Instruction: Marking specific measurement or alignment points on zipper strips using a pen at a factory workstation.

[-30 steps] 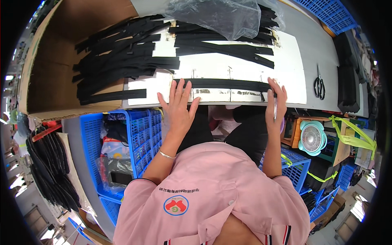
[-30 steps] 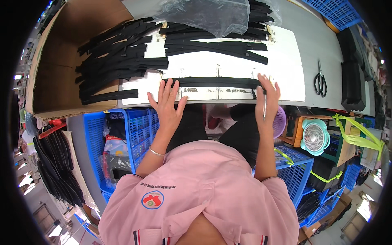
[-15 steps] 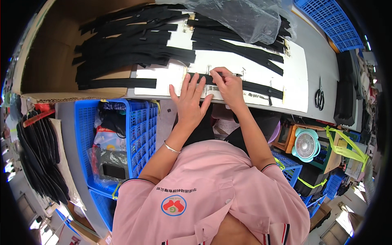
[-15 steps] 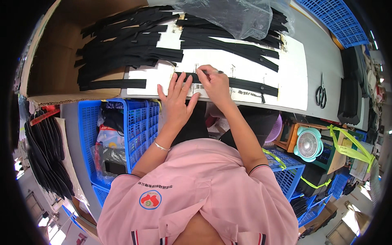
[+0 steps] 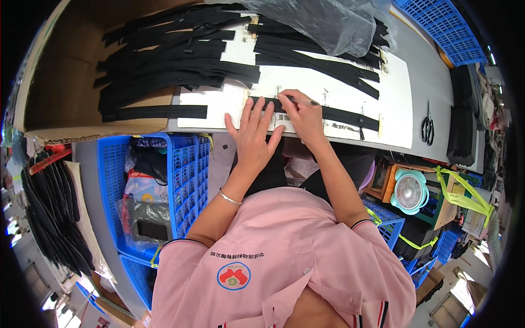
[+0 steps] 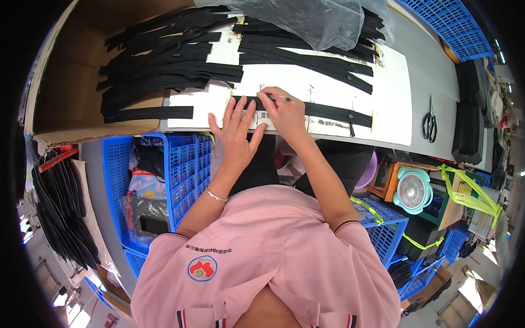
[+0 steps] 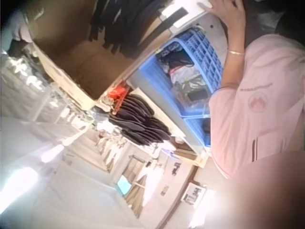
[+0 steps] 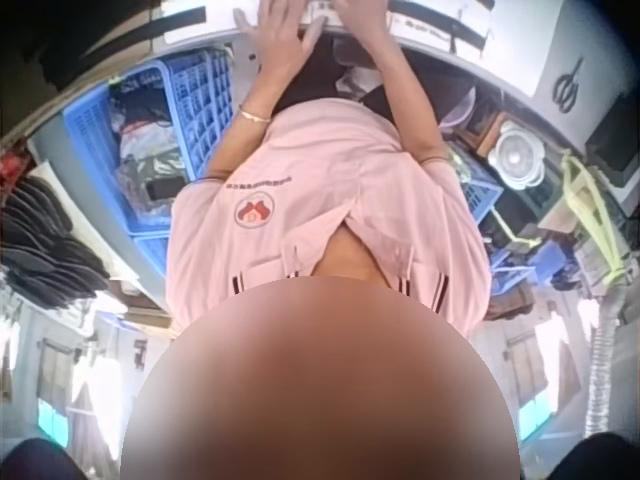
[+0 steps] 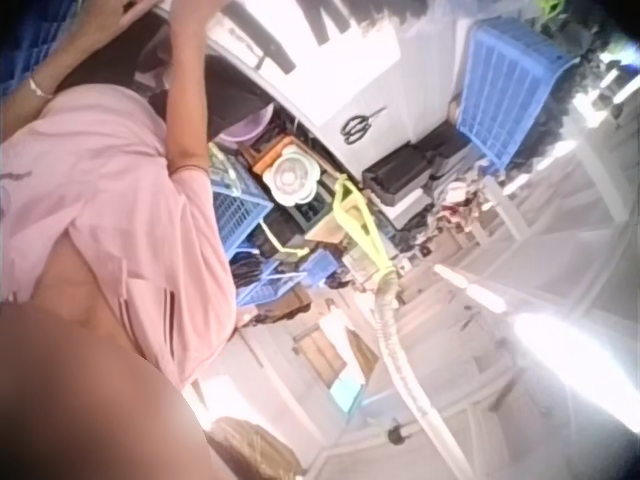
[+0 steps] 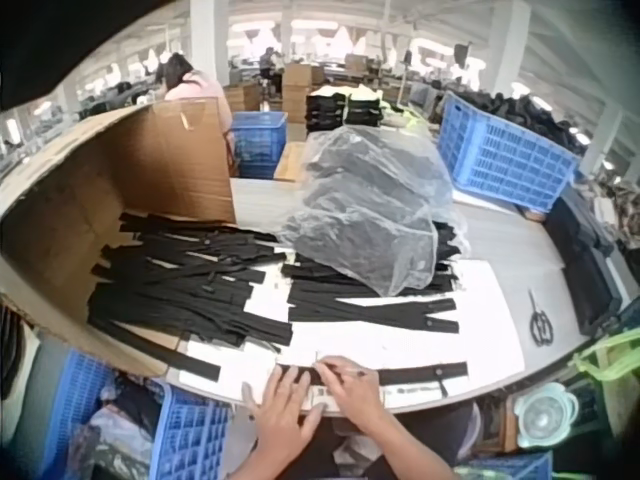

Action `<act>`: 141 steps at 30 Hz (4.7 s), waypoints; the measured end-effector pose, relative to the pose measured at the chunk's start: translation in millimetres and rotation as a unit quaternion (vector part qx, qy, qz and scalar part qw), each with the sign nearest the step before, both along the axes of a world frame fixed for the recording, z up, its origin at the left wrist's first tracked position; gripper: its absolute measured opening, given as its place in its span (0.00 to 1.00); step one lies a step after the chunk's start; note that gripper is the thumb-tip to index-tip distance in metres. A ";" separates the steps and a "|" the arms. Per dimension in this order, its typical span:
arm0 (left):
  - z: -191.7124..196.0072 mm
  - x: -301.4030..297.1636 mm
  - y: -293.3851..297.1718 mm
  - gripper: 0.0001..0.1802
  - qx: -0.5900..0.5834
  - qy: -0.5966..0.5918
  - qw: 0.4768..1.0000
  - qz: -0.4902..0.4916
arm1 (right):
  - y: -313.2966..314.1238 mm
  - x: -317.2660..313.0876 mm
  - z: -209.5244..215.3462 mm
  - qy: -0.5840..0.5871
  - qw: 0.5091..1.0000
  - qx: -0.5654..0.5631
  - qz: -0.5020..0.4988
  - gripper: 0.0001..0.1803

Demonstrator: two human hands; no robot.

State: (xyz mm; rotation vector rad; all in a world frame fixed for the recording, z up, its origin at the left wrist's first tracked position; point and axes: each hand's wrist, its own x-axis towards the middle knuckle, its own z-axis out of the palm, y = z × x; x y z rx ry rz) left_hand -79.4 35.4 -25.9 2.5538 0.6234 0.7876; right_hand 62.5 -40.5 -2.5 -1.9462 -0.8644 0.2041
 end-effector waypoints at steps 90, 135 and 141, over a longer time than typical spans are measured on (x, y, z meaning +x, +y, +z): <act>29.9 148.8 -125.6 0.34 -0.110 -0.007 0.968 -0.226 | -183.5 101.4 8.5 0.243 0.937 0.190 -0.164 0.10; 27.9 160.5 -118.6 0.11 -0.111 -0.017 0.974 -0.199 | -188.3 95.7 -0.9 -0.044 0.994 0.033 -0.095 0.11; 26.9 157.8 -115.9 0.11 -0.123 -0.021 0.971 -0.204 | -183.9 95.8 -1.9 -0.074 0.993 0.020 -0.088 0.11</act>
